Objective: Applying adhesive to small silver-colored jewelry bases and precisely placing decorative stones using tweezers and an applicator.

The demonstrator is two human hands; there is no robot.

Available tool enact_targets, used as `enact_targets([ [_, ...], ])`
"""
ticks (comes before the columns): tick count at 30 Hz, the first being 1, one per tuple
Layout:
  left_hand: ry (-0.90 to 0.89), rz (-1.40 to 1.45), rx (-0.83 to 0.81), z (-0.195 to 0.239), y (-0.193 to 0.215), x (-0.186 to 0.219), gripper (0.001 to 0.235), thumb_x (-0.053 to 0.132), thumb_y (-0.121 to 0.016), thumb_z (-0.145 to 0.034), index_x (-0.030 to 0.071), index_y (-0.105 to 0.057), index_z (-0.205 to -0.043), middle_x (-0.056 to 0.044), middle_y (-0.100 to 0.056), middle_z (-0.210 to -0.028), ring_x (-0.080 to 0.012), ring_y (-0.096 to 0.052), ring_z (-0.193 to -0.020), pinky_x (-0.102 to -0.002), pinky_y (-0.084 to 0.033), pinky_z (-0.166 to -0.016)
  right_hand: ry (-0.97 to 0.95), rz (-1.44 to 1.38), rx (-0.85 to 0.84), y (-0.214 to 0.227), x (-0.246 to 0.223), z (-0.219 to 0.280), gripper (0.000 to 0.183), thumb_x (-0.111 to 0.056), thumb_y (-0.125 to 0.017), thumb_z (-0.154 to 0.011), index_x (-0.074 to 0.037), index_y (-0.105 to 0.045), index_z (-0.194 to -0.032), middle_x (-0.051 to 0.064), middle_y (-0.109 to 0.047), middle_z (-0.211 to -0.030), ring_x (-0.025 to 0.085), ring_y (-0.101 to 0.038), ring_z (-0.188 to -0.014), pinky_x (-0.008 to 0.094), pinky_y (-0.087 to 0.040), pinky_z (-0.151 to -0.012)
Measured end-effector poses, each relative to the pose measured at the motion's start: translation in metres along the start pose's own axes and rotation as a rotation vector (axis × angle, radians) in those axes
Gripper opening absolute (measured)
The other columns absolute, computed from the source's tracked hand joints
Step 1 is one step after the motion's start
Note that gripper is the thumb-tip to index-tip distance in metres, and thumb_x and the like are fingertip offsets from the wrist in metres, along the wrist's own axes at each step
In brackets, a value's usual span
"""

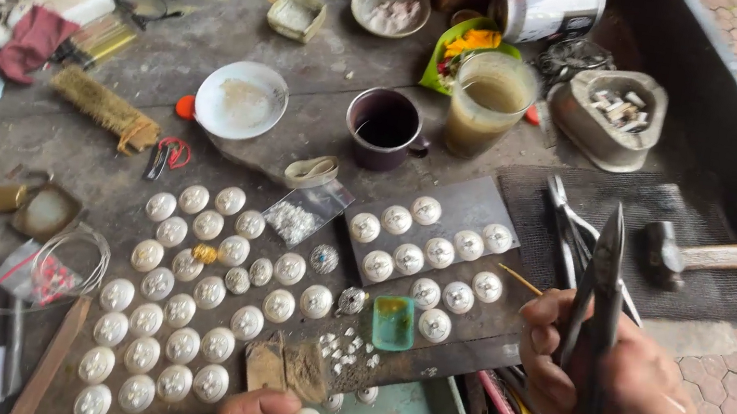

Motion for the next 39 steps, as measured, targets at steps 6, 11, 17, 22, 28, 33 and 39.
enact_targets([
  [6, -0.308, -0.113, -0.063, 0.03, -0.018, 0.048, 0.034, -0.003, -0.072, -0.055, 0.003, -0.057, -0.086, -0.024, -0.074, -0.056, -0.0326, -0.077, -0.05, -0.035, -0.064, -0.052, -0.007, 1.169, 0.112, -0.05, 0.007, 0.015, 0.032, -0.017, -0.061, -0.066, -0.009, -0.071, -0.096, -0.002, -0.066, -0.08, 0.004, -0.055, -0.078, 0.017, -0.036, -0.074],
  [11, -0.35, 0.004, -0.135, 0.033, -0.015, 0.073, 0.033, -0.001, -0.072, -0.058, 0.002, -0.056, -0.087, -0.02, -0.07, -0.06, -0.0295, -0.073, -0.053, -0.035, -0.064, -0.056, 0.361, 1.277, -0.259, -0.071, 0.051, 0.039, 0.028, -0.02, -0.067, -0.064, -0.005, -0.063, -0.087, 0.0, -0.055, -0.059, 0.007, -0.051, -0.05, 0.016, -0.041, -0.054],
  [17, -0.379, 0.124, -0.295, 0.034, -0.018, 0.087, 0.032, 0.003, -0.071, -0.065, 0.003, -0.051, -0.09, -0.019, -0.068, -0.066, -0.0292, -0.071, -0.061, -0.04, -0.062, -0.064, 0.394, 1.44, -0.346, -0.078, 0.075, 0.053, 0.039, -0.014, -0.07, -0.065, -0.01, -0.062, -0.103, -0.005, -0.067, -0.091, 0.0, -0.06, -0.071, 0.014, -0.04, -0.086],
  [22, -0.351, 0.128, -0.355, 0.034, -0.019, 0.085, 0.033, 0.002, -0.07, -0.066, 0.002, -0.049, -0.091, -0.019, -0.067, -0.069, -0.0277, -0.07, -0.065, -0.037, -0.061, -0.062, 0.394, 1.545, -0.386, -0.078, 0.081, 0.054, 0.043, -0.015, -0.068, -0.067, -0.017, -0.061, -0.109, -0.005, -0.059, -0.078, 0.002, -0.057, -0.065, 0.023, -0.039, -0.094],
  [28, -0.365, 0.039, -0.3, 0.033, -0.016, 0.082, 0.034, 0.003, -0.072, -0.064, 0.004, -0.051, -0.091, -0.015, -0.068, -0.068, -0.0237, -0.071, -0.065, -0.03, -0.06, -0.06, 0.431, 1.547, -0.391, -0.081, 0.081, 0.053, 0.041, -0.017, -0.068, -0.068, -0.016, -0.061, -0.108, -0.003, -0.059, -0.079, 0.003, -0.056, -0.063, 0.019, -0.042, -0.081],
  [33, -0.378, 0.004, -0.304, 0.032, -0.016, 0.083, 0.034, 0.006, -0.072, -0.064, 0.005, -0.051, -0.091, -0.015, -0.07, -0.069, -0.0223, -0.072, -0.065, -0.027, -0.058, -0.06, 0.347, 1.534, -0.379, -0.08, 0.083, 0.053, 0.044, -0.011, -0.069, -0.065, -0.016, -0.062, -0.108, -0.004, -0.059, -0.079, 0.001, -0.056, -0.065, 0.016, -0.042, -0.081],
  [39, -0.399, -0.032, -0.294, 0.032, -0.015, 0.082, 0.034, 0.006, -0.071, -0.064, 0.007, -0.05, -0.091, -0.014, -0.071, -0.07, -0.0218, -0.073, -0.065, -0.026, -0.057, -0.06, 0.325, 1.576, -0.344, -0.079, 0.083, 0.053, 0.045, -0.012, -0.069, -0.064, -0.018, -0.063, -0.108, -0.004, -0.06, -0.079, 0.003, -0.058, -0.066, 0.022, -0.042, -0.089],
])
Point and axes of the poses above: each hand's wrist, its own z-axis away from the middle knuckle, its own y-axis out of the back of the hand, x = y × z, the point moved 7 cm from there along -z, towards the middle knuckle
